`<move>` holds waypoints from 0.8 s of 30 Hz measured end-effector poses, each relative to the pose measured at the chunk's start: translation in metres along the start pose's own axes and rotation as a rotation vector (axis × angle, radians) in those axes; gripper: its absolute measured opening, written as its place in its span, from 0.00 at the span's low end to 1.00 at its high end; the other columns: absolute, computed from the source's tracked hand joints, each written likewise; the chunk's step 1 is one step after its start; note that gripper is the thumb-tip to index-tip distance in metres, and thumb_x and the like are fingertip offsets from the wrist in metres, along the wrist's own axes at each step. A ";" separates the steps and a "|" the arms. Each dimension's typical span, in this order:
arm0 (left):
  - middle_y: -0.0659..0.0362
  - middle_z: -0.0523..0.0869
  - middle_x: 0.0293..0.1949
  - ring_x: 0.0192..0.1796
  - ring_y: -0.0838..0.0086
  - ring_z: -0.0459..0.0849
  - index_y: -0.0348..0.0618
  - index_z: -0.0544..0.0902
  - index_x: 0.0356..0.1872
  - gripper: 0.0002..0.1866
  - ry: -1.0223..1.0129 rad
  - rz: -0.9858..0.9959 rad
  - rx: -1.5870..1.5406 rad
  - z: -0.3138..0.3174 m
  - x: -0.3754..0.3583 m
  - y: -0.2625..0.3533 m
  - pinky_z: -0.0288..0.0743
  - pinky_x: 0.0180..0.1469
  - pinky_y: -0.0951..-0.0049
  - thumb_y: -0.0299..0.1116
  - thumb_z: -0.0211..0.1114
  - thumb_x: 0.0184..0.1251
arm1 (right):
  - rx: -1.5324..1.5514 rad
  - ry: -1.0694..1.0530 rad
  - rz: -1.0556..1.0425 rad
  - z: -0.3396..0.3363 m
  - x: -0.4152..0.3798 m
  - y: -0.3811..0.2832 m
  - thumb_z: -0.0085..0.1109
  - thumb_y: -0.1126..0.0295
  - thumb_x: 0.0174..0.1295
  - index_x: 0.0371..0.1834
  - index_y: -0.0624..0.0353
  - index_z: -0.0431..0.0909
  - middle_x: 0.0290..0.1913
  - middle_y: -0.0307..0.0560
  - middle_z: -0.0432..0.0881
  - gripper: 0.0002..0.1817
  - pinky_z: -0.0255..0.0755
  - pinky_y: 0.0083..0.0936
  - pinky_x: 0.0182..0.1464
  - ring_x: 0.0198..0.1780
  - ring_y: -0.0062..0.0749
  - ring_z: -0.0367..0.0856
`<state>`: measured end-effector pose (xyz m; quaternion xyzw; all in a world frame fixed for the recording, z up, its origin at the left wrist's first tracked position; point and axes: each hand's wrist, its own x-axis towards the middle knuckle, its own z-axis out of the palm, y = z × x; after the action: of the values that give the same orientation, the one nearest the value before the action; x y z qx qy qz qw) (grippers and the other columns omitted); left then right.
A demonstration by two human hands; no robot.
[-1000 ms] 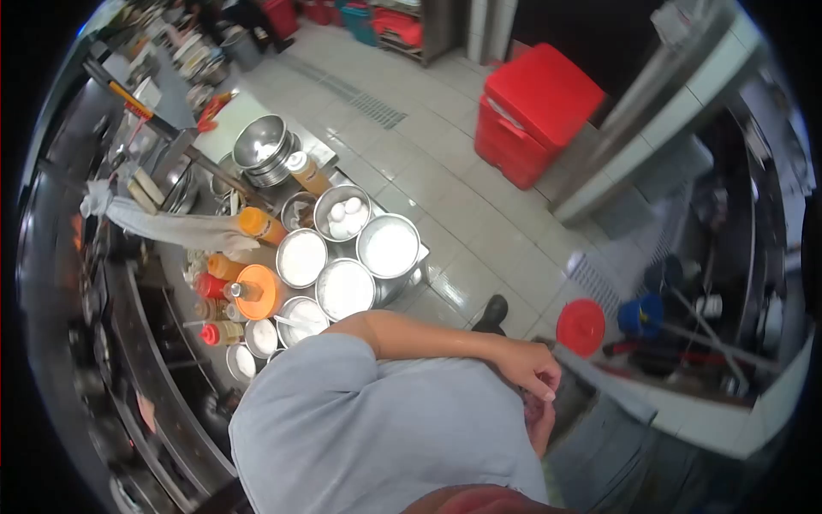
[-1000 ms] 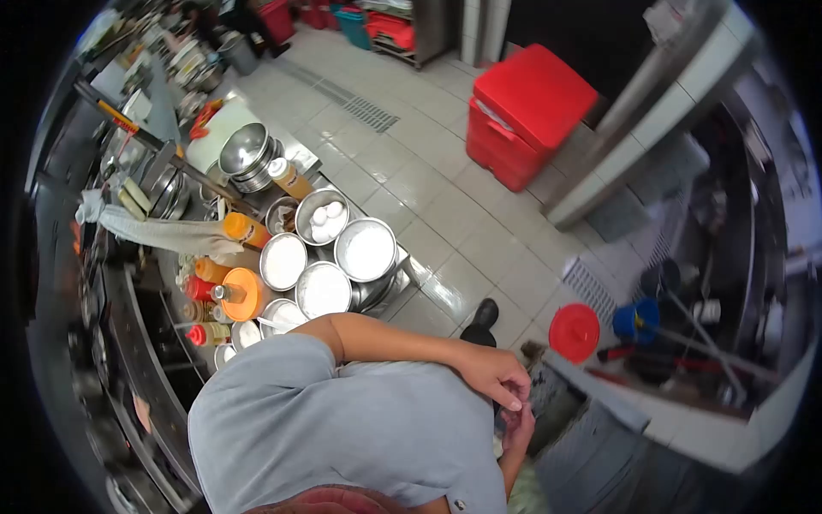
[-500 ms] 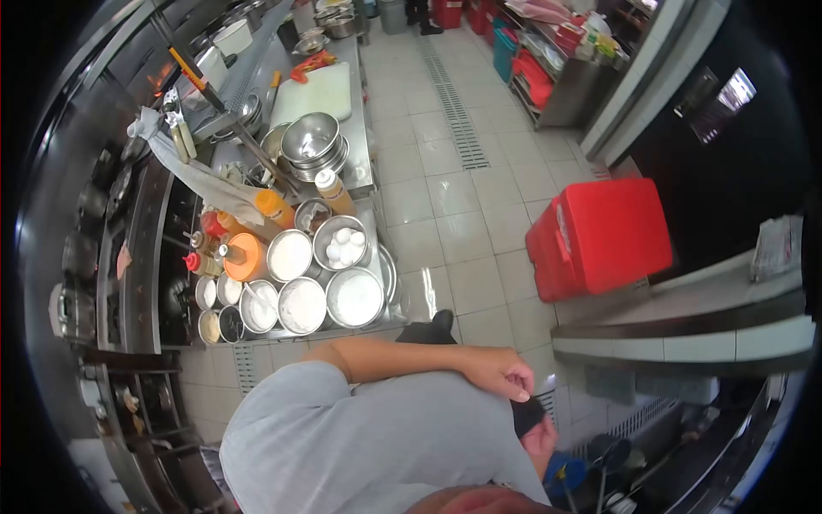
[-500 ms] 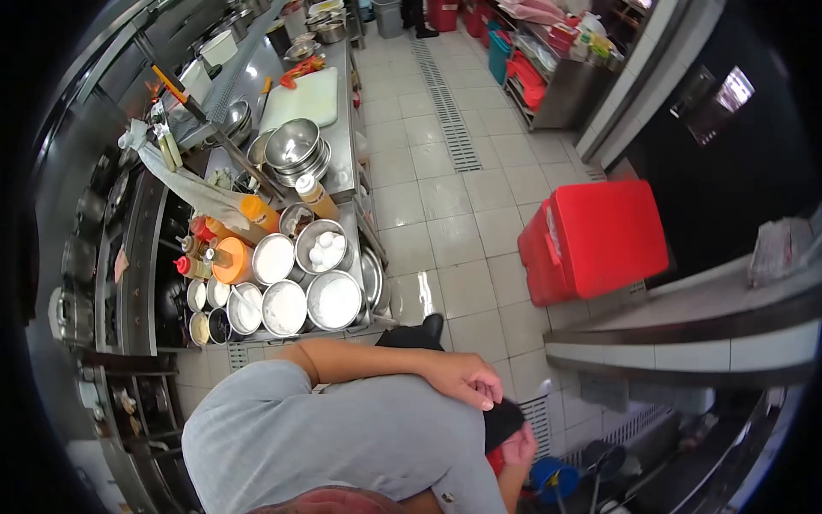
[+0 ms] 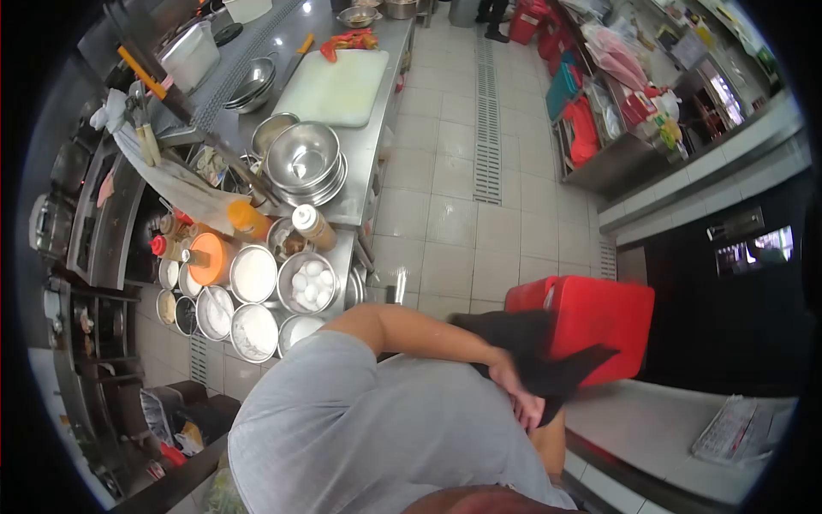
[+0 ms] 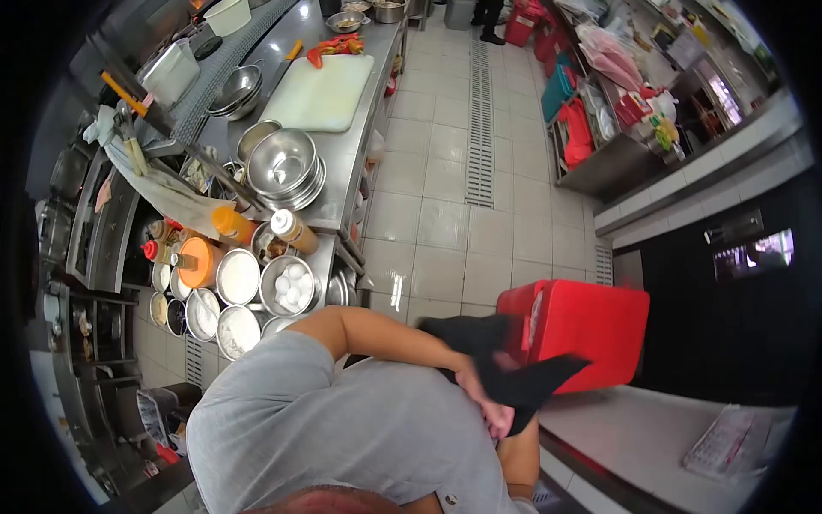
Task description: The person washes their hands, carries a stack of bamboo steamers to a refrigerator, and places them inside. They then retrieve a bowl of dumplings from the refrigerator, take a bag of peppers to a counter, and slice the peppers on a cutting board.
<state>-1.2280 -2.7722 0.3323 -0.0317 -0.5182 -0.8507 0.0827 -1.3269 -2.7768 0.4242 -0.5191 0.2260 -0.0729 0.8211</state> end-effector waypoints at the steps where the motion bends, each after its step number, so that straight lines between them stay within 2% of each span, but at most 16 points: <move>1: 0.58 0.88 0.47 0.49 0.69 0.87 0.43 0.85 0.54 0.16 0.064 0.077 -0.108 -0.015 -0.015 0.002 0.82 0.52 0.68 0.42 0.60 0.78 | -0.047 0.015 0.023 -0.015 0.020 -0.008 0.57 0.64 0.71 0.70 0.64 0.70 0.52 0.49 0.86 0.27 0.77 0.32 0.59 0.55 0.41 0.85; 3: 0.58 0.88 0.48 0.49 0.69 0.87 0.44 0.84 0.54 0.15 0.203 0.283 -0.307 -0.044 -0.063 0.012 0.82 0.51 0.68 0.42 0.60 0.78 | -0.147 0.066 0.058 -0.048 0.057 -0.012 0.57 0.64 0.71 0.70 0.64 0.70 0.52 0.48 0.86 0.27 0.77 0.31 0.58 0.55 0.41 0.85; 5: 0.58 0.88 0.49 0.49 0.68 0.87 0.44 0.84 0.55 0.15 0.344 0.444 -0.399 -0.076 -0.110 0.027 0.82 0.51 0.68 0.41 0.60 0.78 | -0.308 0.133 0.045 -0.081 0.087 -0.011 0.55 0.66 0.72 0.66 0.66 0.75 0.48 0.50 0.87 0.22 0.77 0.29 0.54 0.49 0.44 0.86; 8: 0.57 0.88 0.51 0.49 0.68 0.87 0.45 0.83 0.55 0.14 0.557 0.540 -0.341 -0.147 -0.154 0.056 0.82 0.50 0.68 0.40 0.60 0.78 | -0.773 0.414 -0.154 -0.120 0.130 -0.037 0.54 0.65 0.72 0.62 0.67 0.77 0.49 0.54 0.86 0.21 0.76 0.30 0.54 0.46 0.51 0.85; 9: 0.57 0.87 0.52 0.49 0.68 0.87 0.45 0.83 0.55 0.14 0.630 0.547 -0.288 -0.173 -0.165 0.067 0.82 0.50 0.68 0.40 0.60 0.78 | -0.853 0.471 -0.206 -0.145 0.144 -0.034 0.54 0.64 0.73 0.60 0.67 0.77 0.52 0.56 0.85 0.19 0.74 0.36 0.58 0.50 0.55 0.83; 10: 0.57 0.87 0.52 0.49 0.68 0.87 0.46 0.83 0.56 0.14 0.701 0.554 -0.237 -0.197 -0.173 0.077 0.82 0.49 0.68 0.40 0.60 0.78 | -1.123 0.566 -0.389 -0.154 0.167 -0.051 0.59 0.62 0.69 0.57 0.66 0.78 0.52 0.54 0.84 0.21 0.74 0.39 0.58 0.52 0.54 0.82; 12: 0.55 0.86 0.51 0.50 0.67 0.86 0.42 0.83 0.54 0.17 0.880 0.522 0.011 -0.247 -0.176 0.099 0.81 0.51 0.67 0.43 0.60 0.77 | -1.339 0.621 -0.634 -0.184 0.224 -0.093 0.69 0.57 0.60 0.55 0.64 0.79 0.52 0.53 0.83 0.25 0.73 0.44 0.58 0.55 0.53 0.81; 14: 0.51 0.85 0.46 0.51 0.65 0.84 0.33 0.83 0.50 0.25 1.077 0.457 0.315 -0.294 -0.169 0.119 0.78 0.54 0.64 0.50 0.60 0.75 | -1.202 0.483 -0.641 -0.238 0.279 -0.096 0.76 0.55 0.51 0.51 0.61 0.81 0.50 0.51 0.84 0.28 0.74 0.44 0.56 0.52 0.51 0.81; 16: 0.44 0.85 0.30 0.39 0.57 0.87 0.24 0.83 0.36 0.36 1.270 -0.046 0.494 -0.318 -0.185 0.193 0.80 0.47 0.61 0.59 0.55 0.75 | -1.025 0.311 -0.563 -0.307 0.336 -0.079 0.82 0.54 0.41 0.44 0.56 0.83 0.45 0.48 0.86 0.29 0.77 0.41 0.51 0.46 0.46 0.84; 17: 0.41 0.85 0.27 0.37 0.51 0.87 0.22 0.83 0.31 0.41 1.247 -0.368 0.404 -0.314 -0.201 0.244 0.80 0.46 0.57 0.62 0.53 0.74 | -0.992 0.224 -0.525 -0.320 0.364 -0.089 0.81 0.55 0.41 0.41 0.56 0.84 0.41 0.48 0.87 0.26 0.78 0.40 0.47 0.42 0.46 0.85; 18: 0.43 0.82 0.22 0.31 0.55 0.84 0.26 0.82 0.22 0.41 1.225 -0.301 0.310 -0.342 -0.219 0.233 0.78 0.40 0.57 0.62 0.51 0.76 | -0.957 0.140 -0.483 -0.330 0.392 -0.104 0.81 0.55 0.42 0.38 0.55 0.85 0.38 0.49 0.87 0.23 0.79 0.39 0.44 0.38 0.45 0.86; 20: 0.41 0.83 0.24 0.32 0.51 0.85 0.26 0.83 0.24 0.40 1.313 -0.328 0.597 -0.375 -0.247 0.215 0.78 0.41 0.55 0.61 0.52 0.76 | -0.956 -0.009 -0.417 -0.345 0.441 -0.138 0.80 0.53 0.43 0.34 0.55 0.85 0.32 0.50 0.87 0.21 0.79 0.37 0.39 0.33 0.44 0.87; 21: 0.40 0.84 0.25 0.32 0.49 0.85 0.25 0.83 0.24 0.39 1.355 -0.346 0.749 -0.381 -0.265 0.222 0.78 0.42 0.54 0.60 0.52 0.75 | -1.121 -0.076 -0.341 -0.356 0.467 -0.145 0.79 0.52 0.43 0.35 0.55 0.85 0.31 0.51 0.87 0.22 0.80 0.38 0.38 0.33 0.45 0.87; 22: 0.39 0.86 0.31 0.37 0.46 0.86 0.30 0.86 0.33 0.30 1.362 -0.528 0.819 -0.386 -0.285 0.228 0.78 0.45 0.54 0.54 0.58 0.73 | -1.287 -0.143 -0.264 -0.370 0.495 -0.147 0.79 0.51 0.44 0.35 0.55 0.85 0.30 0.52 0.86 0.22 0.80 0.38 0.37 0.33 0.47 0.87; 23: 0.40 0.87 0.34 0.39 0.47 0.86 0.32 0.86 0.38 0.26 1.486 -0.454 0.801 -0.392 -0.312 0.233 0.79 0.46 0.55 0.52 0.59 0.71 | -1.453 -0.205 -0.191 -0.382 0.524 -0.154 0.78 0.49 0.44 0.35 0.54 0.85 0.30 0.54 0.86 0.23 0.80 0.39 0.37 0.33 0.48 0.87; 24: 0.41 0.87 0.36 0.41 0.47 0.86 0.35 0.86 0.42 0.23 1.606 -0.382 0.783 -0.395 -0.342 0.234 0.79 0.47 0.56 0.50 0.61 0.70 | -1.574 -0.374 0.121 -0.392 0.556 -0.171 0.77 0.45 0.44 0.41 0.54 0.86 0.38 0.57 0.87 0.28 0.80 0.40 0.45 0.42 0.50 0.88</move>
<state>-0.8380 -3.1904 0.3079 0.6865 -0.5527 -0.3798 0.2811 -0.9894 -3.3719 0.2711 -0.9350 0.0978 0.2399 0.2421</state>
